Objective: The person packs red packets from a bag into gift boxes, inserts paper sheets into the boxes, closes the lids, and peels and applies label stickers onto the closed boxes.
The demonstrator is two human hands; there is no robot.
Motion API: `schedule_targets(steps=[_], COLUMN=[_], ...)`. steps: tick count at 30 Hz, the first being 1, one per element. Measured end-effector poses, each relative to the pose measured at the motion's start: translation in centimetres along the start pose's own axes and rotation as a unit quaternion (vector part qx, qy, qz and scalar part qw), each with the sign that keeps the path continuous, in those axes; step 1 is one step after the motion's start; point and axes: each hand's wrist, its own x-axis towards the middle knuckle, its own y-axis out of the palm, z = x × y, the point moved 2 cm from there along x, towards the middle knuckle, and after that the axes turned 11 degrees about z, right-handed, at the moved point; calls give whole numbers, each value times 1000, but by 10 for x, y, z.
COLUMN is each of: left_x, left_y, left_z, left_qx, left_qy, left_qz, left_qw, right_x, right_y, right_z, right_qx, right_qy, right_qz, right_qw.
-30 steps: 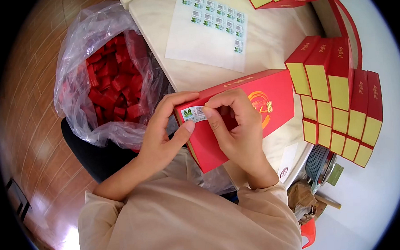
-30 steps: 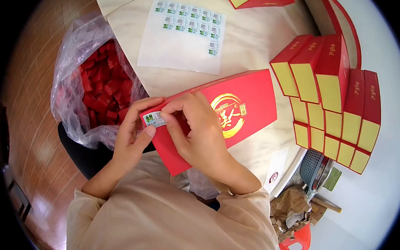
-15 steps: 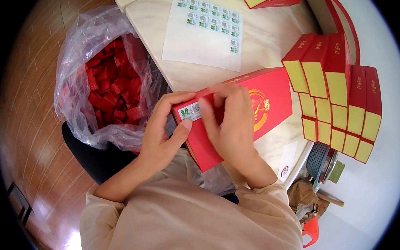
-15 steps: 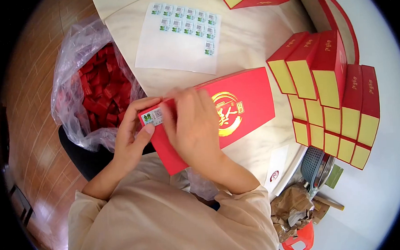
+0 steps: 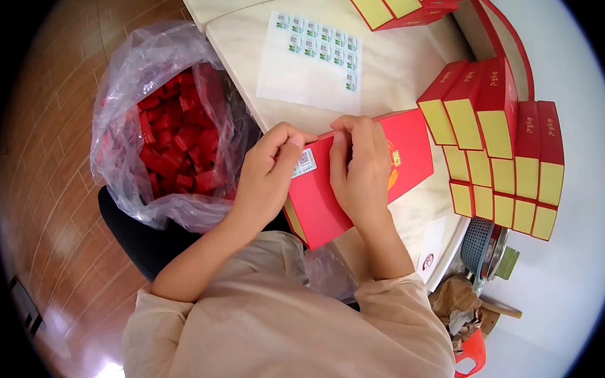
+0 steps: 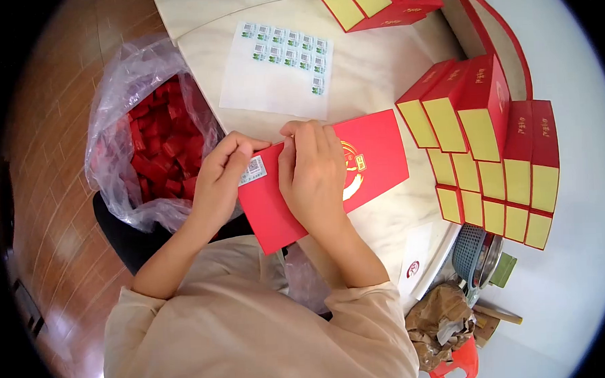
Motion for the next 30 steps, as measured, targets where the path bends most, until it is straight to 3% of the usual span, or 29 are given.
schedule_targets(steps=[4,6,9,11,14,18,19,21,23,25,27,30], left_x=[-5,-9,-22,-33,-37,-37,-39,-41,-49,-52,-55,-52], left_y=[0,-6,-11,-9,-6,-7,-5,0,13,22,36,51], left_z=[13,33,55,53,53,32,25,15,-9,-23,-40,-55], left_qx=[-24,-56,-34,-5,-63,-35,-39,-23,-31,-30,-24,-9], left_qy=[60,100,57,48,30,12,-6,-8,26,43,124,144], left_qz=[-14,-105,-123,-94,-71,-11,7,46,68,122,145,167], left_qw=[998,988,990,994,995,999,999,999,997,991,981,975], right_x=[-4,-5,-15,-27,-53,-105,-116,-136,-137,-133,-127,-122], right_y=[-5,-10,-11,-14,-22,-11,-2,7,2,-13,-29,-45], right_z=[6,15,19,22,38,68,62,49,42,34,30,22], right_qx=[29,1,4,2,61,-6,-14,-70,-80,-75,-69,-61], right_qy=[32,6,26,46,34,17,25,39,60,-21,-34,-61], right_qz=[27,59,64,70,84,87,75,-70,-109,-182,-219,-247], right_qw=[999,998,998,997,994,996,997,994,989,980,973,965])
